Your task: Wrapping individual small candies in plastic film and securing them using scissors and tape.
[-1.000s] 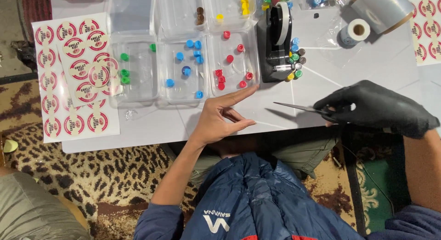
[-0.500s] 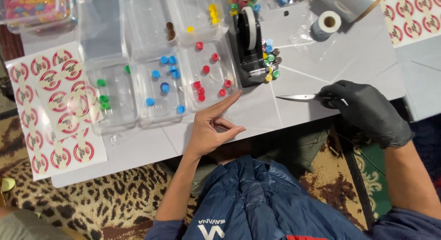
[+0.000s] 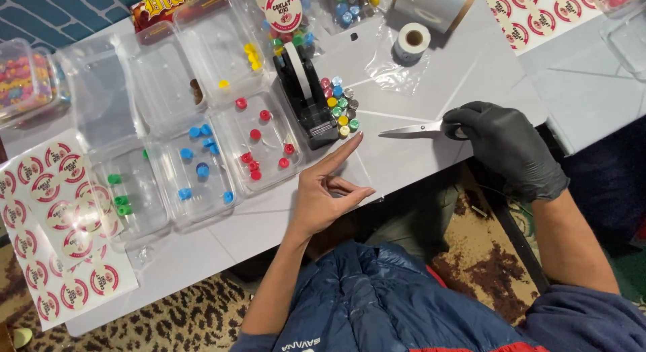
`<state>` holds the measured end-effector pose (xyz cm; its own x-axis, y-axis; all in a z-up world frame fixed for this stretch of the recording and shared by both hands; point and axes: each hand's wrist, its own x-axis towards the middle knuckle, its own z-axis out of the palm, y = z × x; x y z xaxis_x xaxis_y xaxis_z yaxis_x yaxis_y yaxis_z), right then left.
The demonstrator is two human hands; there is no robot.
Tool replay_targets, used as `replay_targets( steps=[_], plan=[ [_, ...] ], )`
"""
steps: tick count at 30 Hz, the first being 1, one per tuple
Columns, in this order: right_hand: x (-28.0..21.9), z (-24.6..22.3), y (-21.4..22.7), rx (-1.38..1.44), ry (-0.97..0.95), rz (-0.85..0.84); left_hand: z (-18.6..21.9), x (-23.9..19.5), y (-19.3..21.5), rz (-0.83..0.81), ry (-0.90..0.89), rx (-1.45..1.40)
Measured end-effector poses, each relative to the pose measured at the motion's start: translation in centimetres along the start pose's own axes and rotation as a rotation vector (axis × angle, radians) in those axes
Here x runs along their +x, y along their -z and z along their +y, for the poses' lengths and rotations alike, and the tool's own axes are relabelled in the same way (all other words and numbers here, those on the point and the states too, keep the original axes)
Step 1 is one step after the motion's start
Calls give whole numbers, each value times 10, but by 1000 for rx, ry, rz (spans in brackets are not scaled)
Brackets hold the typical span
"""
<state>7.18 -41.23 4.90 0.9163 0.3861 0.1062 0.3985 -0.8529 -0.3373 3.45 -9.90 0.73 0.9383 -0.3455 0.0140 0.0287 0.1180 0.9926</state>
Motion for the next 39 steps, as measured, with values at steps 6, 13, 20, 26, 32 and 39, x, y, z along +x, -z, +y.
replay_targets(
  steps=[6,13,20,26,32,39],
  plan=[
    [-8,29,19,83,-82,140,-1,44,-19,-90,62,8],
    [-22,49,32,188,-107,203,-12,85,-43,-230,89,39],
    [-24,71,9,263,-42,204,-17,112,-63,-280,71,213],
    [-16,84,-3,213,-11,171,-17,117,-67,-273,94,233],
    [-9,83,-11,101,44,163,-14,120,-67,-273,151,272],
    [-9,79,-13,-100,40,107,-10,123,-64,-306,91,317]
  ],
)
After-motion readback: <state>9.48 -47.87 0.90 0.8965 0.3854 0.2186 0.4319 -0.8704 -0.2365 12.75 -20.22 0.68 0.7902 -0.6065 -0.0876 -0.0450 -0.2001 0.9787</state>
